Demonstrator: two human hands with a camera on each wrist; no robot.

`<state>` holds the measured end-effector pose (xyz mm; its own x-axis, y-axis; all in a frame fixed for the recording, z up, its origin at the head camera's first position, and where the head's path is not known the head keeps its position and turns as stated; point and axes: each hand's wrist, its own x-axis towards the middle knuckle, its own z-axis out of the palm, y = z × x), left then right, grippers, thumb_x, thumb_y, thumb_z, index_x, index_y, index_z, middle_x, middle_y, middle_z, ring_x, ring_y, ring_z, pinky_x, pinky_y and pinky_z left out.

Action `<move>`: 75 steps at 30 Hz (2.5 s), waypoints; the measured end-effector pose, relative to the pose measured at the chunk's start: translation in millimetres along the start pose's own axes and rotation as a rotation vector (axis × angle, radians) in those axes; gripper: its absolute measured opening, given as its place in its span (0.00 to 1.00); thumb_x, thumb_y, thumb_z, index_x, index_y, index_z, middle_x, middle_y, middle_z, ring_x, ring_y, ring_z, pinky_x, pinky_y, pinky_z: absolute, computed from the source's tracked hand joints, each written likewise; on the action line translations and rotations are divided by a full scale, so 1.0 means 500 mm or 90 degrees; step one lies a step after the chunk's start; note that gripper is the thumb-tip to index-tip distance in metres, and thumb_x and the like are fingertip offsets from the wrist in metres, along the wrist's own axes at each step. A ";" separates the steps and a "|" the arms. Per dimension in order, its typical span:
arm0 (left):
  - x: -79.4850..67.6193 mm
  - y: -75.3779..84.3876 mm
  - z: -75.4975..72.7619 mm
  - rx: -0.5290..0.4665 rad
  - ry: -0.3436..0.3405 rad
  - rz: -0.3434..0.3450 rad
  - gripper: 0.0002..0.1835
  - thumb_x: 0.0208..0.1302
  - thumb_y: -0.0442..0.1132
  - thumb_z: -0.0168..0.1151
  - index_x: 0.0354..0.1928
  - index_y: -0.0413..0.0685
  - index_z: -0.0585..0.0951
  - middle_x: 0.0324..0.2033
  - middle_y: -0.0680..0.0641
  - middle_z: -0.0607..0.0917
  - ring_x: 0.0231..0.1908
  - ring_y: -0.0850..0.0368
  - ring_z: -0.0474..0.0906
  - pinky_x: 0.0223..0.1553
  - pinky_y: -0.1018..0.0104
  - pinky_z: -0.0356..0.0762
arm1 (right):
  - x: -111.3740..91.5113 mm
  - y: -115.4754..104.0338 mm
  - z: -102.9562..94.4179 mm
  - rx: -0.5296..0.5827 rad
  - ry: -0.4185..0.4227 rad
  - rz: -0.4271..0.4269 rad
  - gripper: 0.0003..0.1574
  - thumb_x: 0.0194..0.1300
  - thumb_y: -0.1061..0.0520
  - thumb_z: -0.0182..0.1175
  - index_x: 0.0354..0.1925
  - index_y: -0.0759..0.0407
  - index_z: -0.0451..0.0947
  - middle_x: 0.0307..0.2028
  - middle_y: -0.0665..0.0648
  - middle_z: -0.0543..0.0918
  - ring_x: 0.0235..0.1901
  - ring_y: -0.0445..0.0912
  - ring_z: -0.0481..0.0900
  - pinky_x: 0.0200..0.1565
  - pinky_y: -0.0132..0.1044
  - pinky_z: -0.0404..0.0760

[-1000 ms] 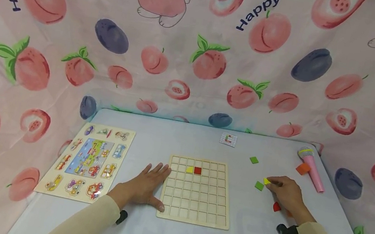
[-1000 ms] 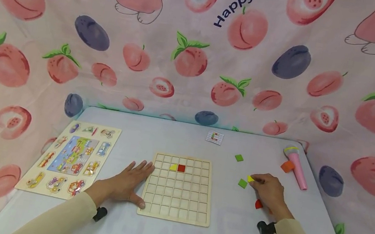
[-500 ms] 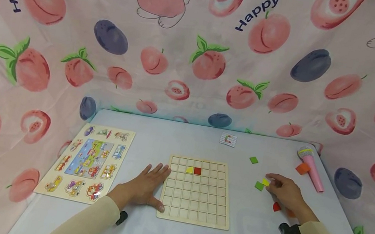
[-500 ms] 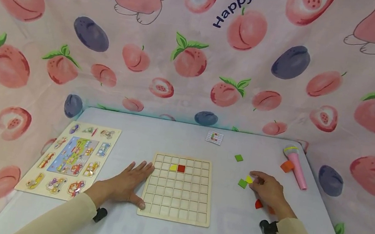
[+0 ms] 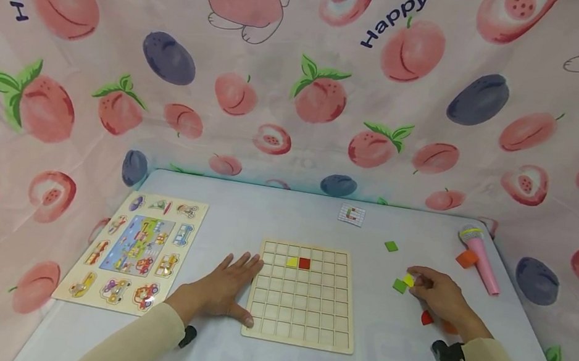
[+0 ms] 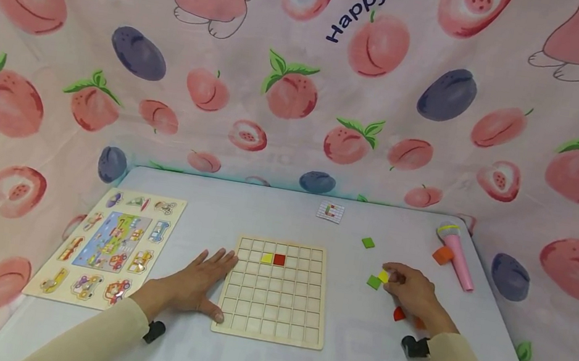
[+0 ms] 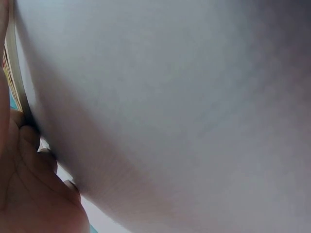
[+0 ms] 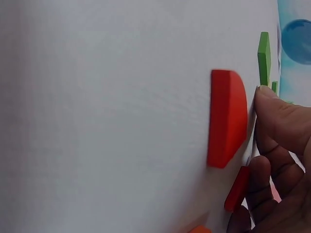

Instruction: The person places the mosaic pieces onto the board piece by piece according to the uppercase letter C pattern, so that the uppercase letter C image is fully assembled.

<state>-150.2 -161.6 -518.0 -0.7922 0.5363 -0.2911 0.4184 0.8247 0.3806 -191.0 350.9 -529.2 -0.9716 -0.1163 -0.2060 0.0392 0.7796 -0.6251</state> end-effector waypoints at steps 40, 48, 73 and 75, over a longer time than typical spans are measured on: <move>0.008 -0.004 0.006 0.018 -0.011 -0.018 0.73 0.47 0.74 0.76 0.86 0.47 0.49 0.85 0.47 0.48 0.85 0.48 0.38 0.85 0.46 0.34 | 0.003 0.011 0.001 -0.006 -0.012 -0.017 0.32 0.73 0.54 0.67 0.72 0.54 0.76 0.58 0.63 0.79 0.53 0.55 0.74 0.54 0.47 0.81; 0.009 -0.007 0.008 0.012 -0.005 -0.020 0.73 0.46 0.74 0.76 0.86 0.48 0.49 0.85 0.48 0.49 0.85 0.48 0.38 0.85 0.45 0.35 | 0.008 0.008 -0.002 -0.013 -0.016 -0.008 0.28 0.72 0.55 0.68 0.67 0.58 0.79 0.58 0.64 0.79 0.53 0.58 0.74 0.54 0.50 0.83; 0.011 -0.007 0.012 0.004 -0.001 -0.016 0.73 0.46 0.74 0.76 0.86 0.47 0.50 0.85 0.47 0.49 0.85 0.48 0.38 0.85 0.45 0.34 | 0.001 -0.100 0.028 0.135 0.091 0.003 0.29 0.75 0.55 0.64 0.71 0.56 0.76 0.58 0.64 0.83 0.54 0.55 0.76 0.42 0.24 0.80; 0.012 -0.006 0.012 0.003 0.001 -0.014 0.73 0.46 0.74 0.76 0.85 0.47 0.50 0.85 0.47 0.49 0.85 0.48 0.39 0.85 0.44 0.35 | 0.006 -0.121 0.042 0.147 0.096 -0.017 0.28 0.75 0.57 0.65 0.70 0.57 0.77 0.56 0.64 0.83 0.53 0.54 0.76 0.41 0.24 0.80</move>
<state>-153.3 -159.9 -526.1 -0.8024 0.5172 -0.2976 0.4027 0.8374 0.3697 -191.2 290.6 -507.9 -0.9961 -0.0285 -0.0840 0.0489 0.6142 -0.7876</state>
